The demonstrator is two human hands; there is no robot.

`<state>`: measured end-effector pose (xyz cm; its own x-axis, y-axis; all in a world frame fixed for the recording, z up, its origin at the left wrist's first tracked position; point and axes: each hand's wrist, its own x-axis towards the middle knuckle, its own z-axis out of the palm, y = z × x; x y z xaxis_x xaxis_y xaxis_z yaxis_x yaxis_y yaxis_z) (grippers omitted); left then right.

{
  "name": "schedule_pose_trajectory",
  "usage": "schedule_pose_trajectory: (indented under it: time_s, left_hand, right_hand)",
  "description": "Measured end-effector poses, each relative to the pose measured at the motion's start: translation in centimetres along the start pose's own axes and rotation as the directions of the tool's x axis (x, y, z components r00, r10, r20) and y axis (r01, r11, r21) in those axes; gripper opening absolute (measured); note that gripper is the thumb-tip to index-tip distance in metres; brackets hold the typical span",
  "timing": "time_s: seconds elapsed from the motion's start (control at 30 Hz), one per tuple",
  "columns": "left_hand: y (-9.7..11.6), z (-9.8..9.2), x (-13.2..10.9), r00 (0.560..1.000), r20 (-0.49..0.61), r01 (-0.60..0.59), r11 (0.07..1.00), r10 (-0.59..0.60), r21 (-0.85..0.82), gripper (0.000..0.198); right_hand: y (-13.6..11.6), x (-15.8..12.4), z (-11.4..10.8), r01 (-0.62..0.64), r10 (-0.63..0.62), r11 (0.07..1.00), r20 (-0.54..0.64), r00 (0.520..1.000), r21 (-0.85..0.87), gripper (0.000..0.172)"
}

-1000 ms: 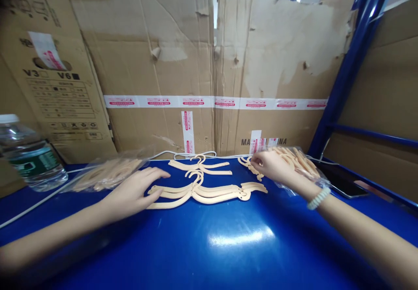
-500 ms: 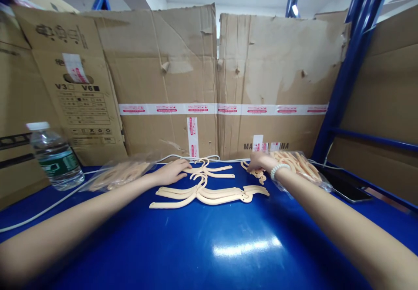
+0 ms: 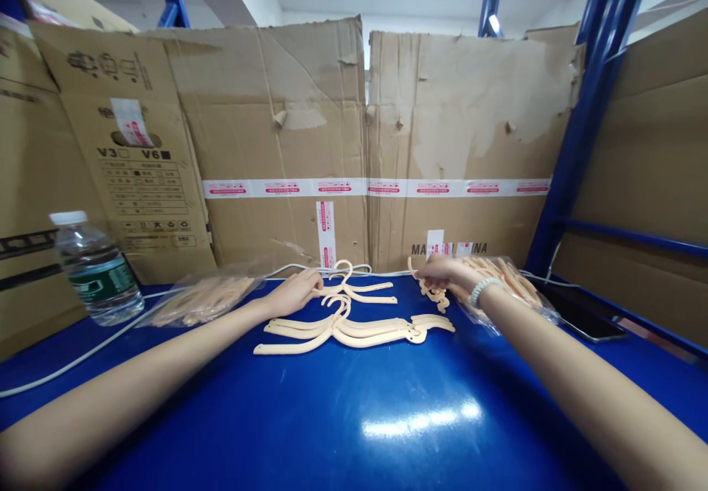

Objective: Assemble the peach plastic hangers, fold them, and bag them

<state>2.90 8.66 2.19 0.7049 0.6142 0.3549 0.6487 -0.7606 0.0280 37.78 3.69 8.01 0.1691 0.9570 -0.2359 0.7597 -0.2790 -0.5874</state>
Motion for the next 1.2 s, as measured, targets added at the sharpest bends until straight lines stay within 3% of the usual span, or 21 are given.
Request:
schedule_pose_trajectory:
  time_s: [0.13,0.2,0.27,0.37,0.5,0.63,0.73,1.0,1.2]
  left_hand:
    - [0.3,-0.5,-0.4,0.999,-0.034,0.028,0.997,-0.031,-0.077,0.027]
    - [0.6,-1.1,-0.8,0.996,-0.073,0.04,0.991,-0.05,-0.128,0.026]
    - [1.1,-2.0,-1.4,0.99,-0.123,0.043,0.982,-0.067,-0.185,0.023]
    - [2.6,-3.6,-2.9,0.978,-0.188,0.03,0.959,-0.085,-0.28,0.016]
    - [5.4,-4.4,-6.0,0.967,-0.221,0.035,0.922,-0.129,-0.385,0.015]
    - [7.7,-3.3,-9.0,0.957,-0.216,0.086,0.903,-0.191,-0.42,0.015]
    - [8.3,-2.6,-10.1,0.952,-0.216,0.101,0.886,-0.219,-0.453,0.017]
    - [8.2,-2.4,-10.3,0.947,-0.212,0.104,0.856,-0.24,-0.506,0.02]
    - [8.3,-2.3,-10.2,0.936,-0.256,0.094,0.873,-0.24,-0.478,0.016]
  right_hand:
    - [0.4,-1.5,0.9,0.153,-0.14,0.935,-0.063,0.988,0.32,0.019]
    - [0.6,-2.5,1.7,0.242,-0.213,0.852,-0.114,0.97,0.464,0.013]
    - [0.7,-3.5,2.6,0.309,-0.266,0.758,-0.16,0.951,0.575,0.018]
    - [0.7,-5.1,4.1,0.351,-0.31,0.648,-0.187,0.932,0.676,0.028]
    - [0.5,-6.7,5.9,0.361,-0.376,0.576,-0.154,0.914,0.733,0.035]
    - [0.6,-7.7,7.7,0.351,-0.439,0.55,-0.095,0.893,0.758,0.038]
    - [1.1,-8.1,8.6,0.338,-0.453,0.548,-0.069,0.889,0.765,0.039]
    - [1.7,-9.0,7.9,0.049,-0.372,0.532,0.181,0.91,0.845,0.034]
    - [1.7,-9.3,7.7,0.021,-0.355,0.532,0.201,0.913,0.846,0.029]
